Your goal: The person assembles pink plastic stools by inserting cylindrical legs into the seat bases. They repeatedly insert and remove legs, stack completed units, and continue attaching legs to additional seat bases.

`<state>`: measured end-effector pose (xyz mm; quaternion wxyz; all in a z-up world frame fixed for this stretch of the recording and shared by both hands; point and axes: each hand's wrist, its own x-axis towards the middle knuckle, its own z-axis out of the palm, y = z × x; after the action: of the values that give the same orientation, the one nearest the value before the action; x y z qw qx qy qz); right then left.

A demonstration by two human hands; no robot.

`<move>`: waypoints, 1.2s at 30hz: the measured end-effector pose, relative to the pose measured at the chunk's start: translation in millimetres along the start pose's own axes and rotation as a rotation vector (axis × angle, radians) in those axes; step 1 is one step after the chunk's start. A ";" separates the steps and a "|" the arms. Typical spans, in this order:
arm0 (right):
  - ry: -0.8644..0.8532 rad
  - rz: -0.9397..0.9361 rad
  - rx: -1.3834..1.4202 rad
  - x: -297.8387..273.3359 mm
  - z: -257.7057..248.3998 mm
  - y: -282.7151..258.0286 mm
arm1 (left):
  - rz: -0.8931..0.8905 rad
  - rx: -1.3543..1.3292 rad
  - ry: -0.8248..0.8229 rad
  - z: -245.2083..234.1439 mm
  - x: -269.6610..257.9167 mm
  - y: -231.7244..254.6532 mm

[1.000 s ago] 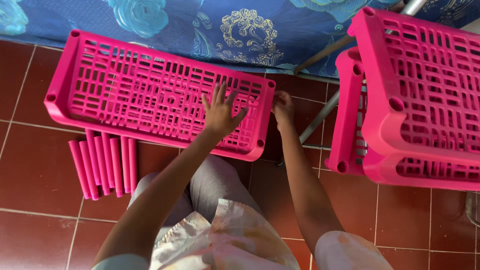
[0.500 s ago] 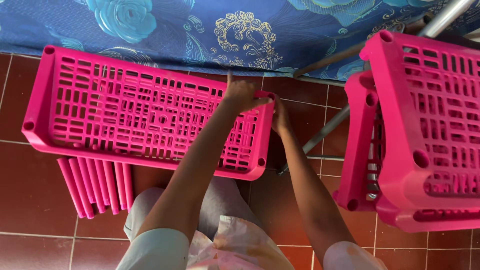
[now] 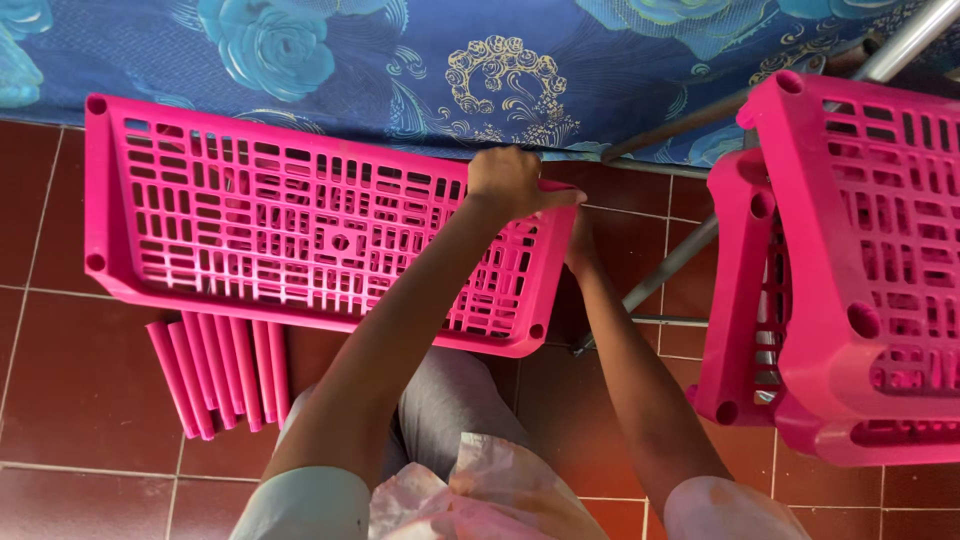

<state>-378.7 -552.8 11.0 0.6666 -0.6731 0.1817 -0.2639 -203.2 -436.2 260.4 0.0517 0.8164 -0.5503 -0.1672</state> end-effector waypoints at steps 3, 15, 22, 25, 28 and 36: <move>-0.010 -0.007 -0.010 -13.3 0.2 -0.1 | 0.064 0.014 -0.080 -13.7 -13.9 8.5; 0.213 0.355 0.753 -97.0 37.0 -135.6 | 0.166 0.038 -0.062 -38.6 -60.5 29.7; -0.019 0.229 0.314 -149.0 89.7 -202.0 | 0.141 -0.005 -0.036 -72.8 -103.9 42.8; 0.080 0.161 0.522 -149.7 104.8 -203.8 | 0.150 0.083 -0.026 -84.4 -120.6 44.8; 0.049 0.068 0.602 -149.2 116.2 -204.4 | 0.282 0.025 0.246 -84.5 -143.4 39.4; 0.173 0.051 0.503 -138.5 137.0 -293.9 | -0.002 -0.062 0.660 -70.8 -245.7 -51.7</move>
<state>-438.4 -347.1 291.1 0.8015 -0.4561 0.1837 -0.3404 -217.4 -198.1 366.1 0.2518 0.8251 -0.4978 0.0894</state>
